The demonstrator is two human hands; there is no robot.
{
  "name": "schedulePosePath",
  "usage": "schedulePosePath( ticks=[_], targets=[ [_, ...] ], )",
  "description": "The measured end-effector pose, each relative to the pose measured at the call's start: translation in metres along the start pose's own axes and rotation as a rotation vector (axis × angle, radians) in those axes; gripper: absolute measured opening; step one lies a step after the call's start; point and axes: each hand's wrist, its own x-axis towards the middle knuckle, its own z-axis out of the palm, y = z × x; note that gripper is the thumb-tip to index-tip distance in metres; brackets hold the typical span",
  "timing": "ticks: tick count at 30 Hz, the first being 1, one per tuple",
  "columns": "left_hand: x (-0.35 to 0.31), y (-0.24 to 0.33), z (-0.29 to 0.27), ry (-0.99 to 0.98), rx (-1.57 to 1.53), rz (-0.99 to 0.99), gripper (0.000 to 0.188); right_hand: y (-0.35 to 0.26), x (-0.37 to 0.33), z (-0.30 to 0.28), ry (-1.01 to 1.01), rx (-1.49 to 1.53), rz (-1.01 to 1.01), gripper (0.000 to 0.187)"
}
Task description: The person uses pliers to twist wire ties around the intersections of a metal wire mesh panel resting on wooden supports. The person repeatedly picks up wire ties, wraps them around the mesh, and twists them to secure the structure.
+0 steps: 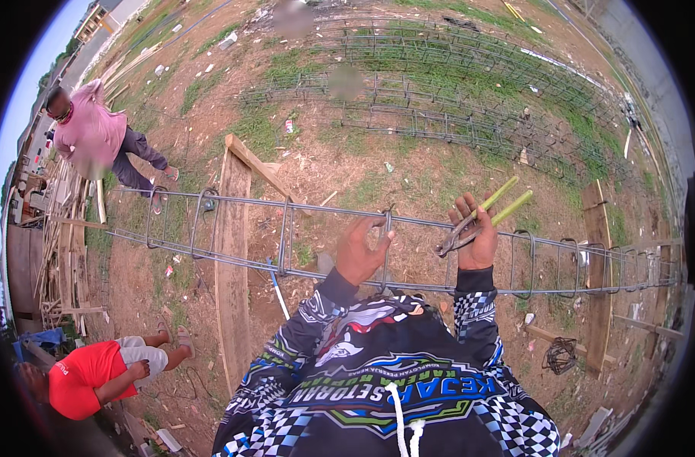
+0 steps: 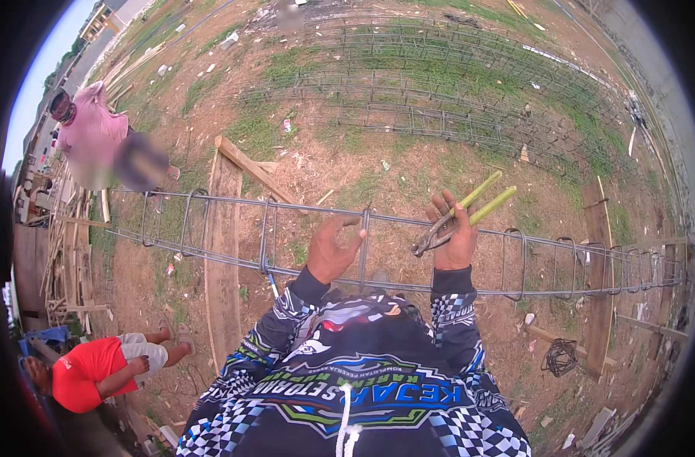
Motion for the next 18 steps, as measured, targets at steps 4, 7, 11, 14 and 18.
schedulePosePath(
  ticks=[4,7,11,14,18],
  targets=[
    [0.017,-0.025,0.020,0.097,0.251,-0.048,0.037,0.007,0.032,-0.003,0.047,0.034,0.014,0.053],
    [0.016,-0.049,0.040,0.012,0.363,-0.061,0.038,0.035,0.046,0.016,0.044,-0.002,0.023,0.062],
    [0.009,-0.054,0.055,0.057,0.371,-0.064,0.042,0.077,0.056,0.043,0.012,0.034,0.048,0.076],
    [0.008,-0.049,0.059,-0.047,0.451,-0.089,0.059,0.097,0.072,0.036,0.035,0.112,0.187,0.053],
    [0.010,-0.047,0.066,-0.085,0.487,-0.101,0.065,0.120,0.088,0.025,-0.032,0.164,0.274,0.053]
  ],
)
